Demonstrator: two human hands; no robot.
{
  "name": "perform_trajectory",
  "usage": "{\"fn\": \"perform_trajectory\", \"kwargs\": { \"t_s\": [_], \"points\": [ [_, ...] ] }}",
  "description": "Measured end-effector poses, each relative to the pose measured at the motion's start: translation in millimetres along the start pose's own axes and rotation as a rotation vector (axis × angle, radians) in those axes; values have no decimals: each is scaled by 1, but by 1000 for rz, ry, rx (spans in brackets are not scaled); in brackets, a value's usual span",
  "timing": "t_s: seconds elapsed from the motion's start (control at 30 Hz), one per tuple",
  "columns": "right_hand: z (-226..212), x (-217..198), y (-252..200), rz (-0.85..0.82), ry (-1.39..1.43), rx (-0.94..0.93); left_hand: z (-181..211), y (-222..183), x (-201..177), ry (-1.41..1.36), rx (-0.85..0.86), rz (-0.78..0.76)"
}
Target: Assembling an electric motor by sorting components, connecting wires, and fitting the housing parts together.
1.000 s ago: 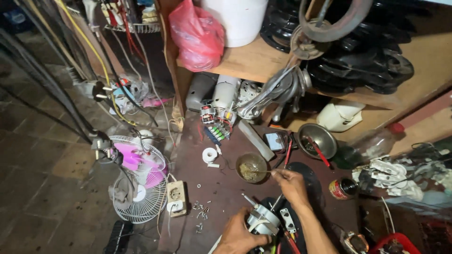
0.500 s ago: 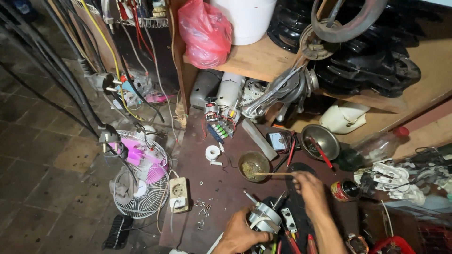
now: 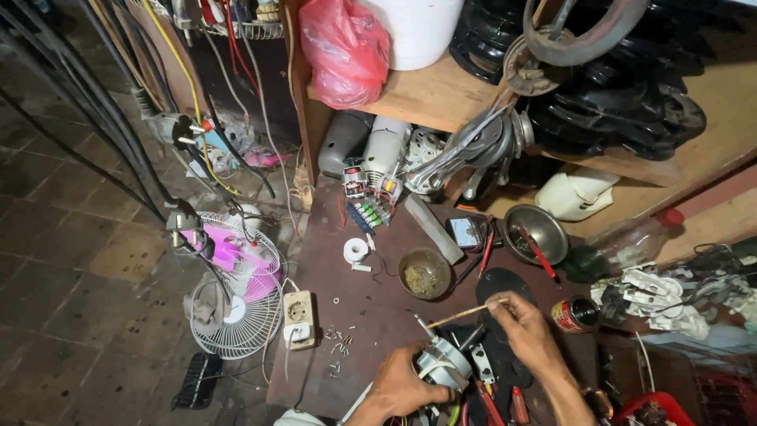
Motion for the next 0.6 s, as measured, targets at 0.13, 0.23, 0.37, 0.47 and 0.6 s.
{"fn": "perform_trajectory", "kwargs": {
  "t_s": [0.13,0.23,0.37,0.47,0.6],
  "points": [
    [-6,3,-1,-10,12,19,1,-1,0,45,-7,-26],
    [-4,0,2,-68,-64,-16,-1,1,0,45,3,-23],
    [-7,-5,2,-46,-82,6,-3,4,2,35,43,-11],
    [-6,-8,-1,-16,-54,-9,-3,5,3,30,75,-5],
    [40,-53,-1,324,72,-134,-8,12,6,-27,64,34]
  ]
}}
Point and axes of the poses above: each hand's wrist, its own y-axis towards the middle knuckle, its own x-axis out of the palm, z = x × y, the point moved 4 cm from there along y, towards the middle knuckle, and after that the axes turned 7 degrees about -x, right-handed, at the moved point
